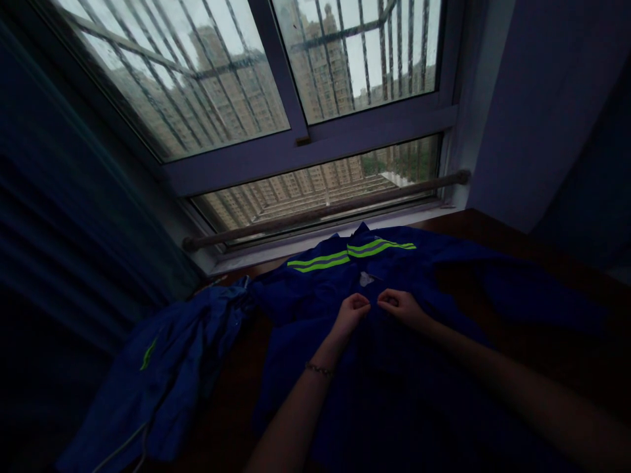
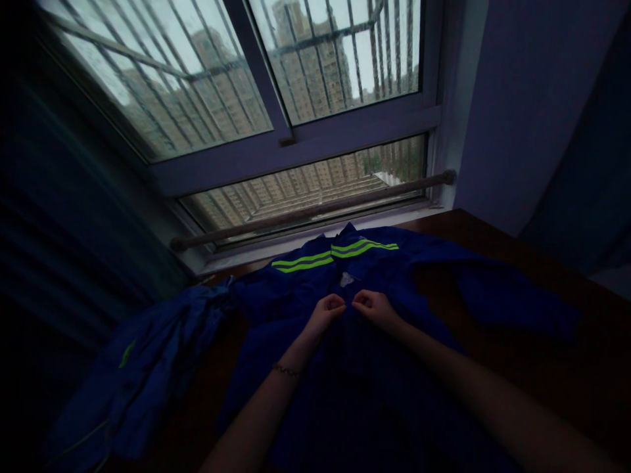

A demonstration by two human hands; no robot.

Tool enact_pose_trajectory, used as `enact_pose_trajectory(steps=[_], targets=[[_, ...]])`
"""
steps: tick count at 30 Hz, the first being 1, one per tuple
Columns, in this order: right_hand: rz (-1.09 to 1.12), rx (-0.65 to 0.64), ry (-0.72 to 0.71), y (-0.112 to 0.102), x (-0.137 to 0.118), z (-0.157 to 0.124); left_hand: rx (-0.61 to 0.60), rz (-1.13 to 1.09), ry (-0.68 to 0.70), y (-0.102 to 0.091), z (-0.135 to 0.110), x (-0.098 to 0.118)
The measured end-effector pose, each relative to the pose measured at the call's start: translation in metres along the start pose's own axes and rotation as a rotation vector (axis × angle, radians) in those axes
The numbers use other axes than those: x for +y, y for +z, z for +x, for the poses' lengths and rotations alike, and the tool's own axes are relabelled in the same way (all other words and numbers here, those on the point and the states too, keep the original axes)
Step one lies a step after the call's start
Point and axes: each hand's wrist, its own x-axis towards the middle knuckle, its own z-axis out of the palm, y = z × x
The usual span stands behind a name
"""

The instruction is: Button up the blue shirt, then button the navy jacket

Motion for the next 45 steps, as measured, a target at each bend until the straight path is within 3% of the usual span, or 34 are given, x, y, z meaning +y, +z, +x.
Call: enact_pose_trajectory(steps=[8, 12, 18, 24, 28, 34, 38, 45], targets=[[-0.11, 0.116, -0.034, 0.004, -0.002, -0.003, -0.023, -0.01, -0.051, -0.001, -0.002, 0.002], [-0.255, 0.159, -0.156, 0.005, -0.007, -0.009, -0.03, -0.01, -0.061, -0.003, -0.005, 0.006], [-0.463, 0.123, -0.318, 0.009, -0.009, -0.017, -0.05, 0.003, -0.041, -0.005, -0.011, 0.008], [-0.242, 0.137, -0.156, 0.009, -0.006, -0.011, -0.098, -0.005, -0.049, -0.004, -0.013, 0.011], [-0.091, 0.124, -0.03, 0.006, -0.007, -0.008, -0.089, 0.098, 0.085, -0.001, -0.01, 0.007], [-0.1, 0.104, -0.126, 0.006, -0.014, -0.01, 0.031, 0.548, 0.267, 0.006, -0.009, -0.007], [-0.129, 0.115, -0.122, 0.008, -0.012, -0.01, 0.037, 0.669, 0.314, 0.008, -0.013, -0.009], [0.091, 0.322, 0.028, 0.005, 0.003, -0.001, 0.03, 0.674, 0.346, 0.011, -0.015, -0.002]])
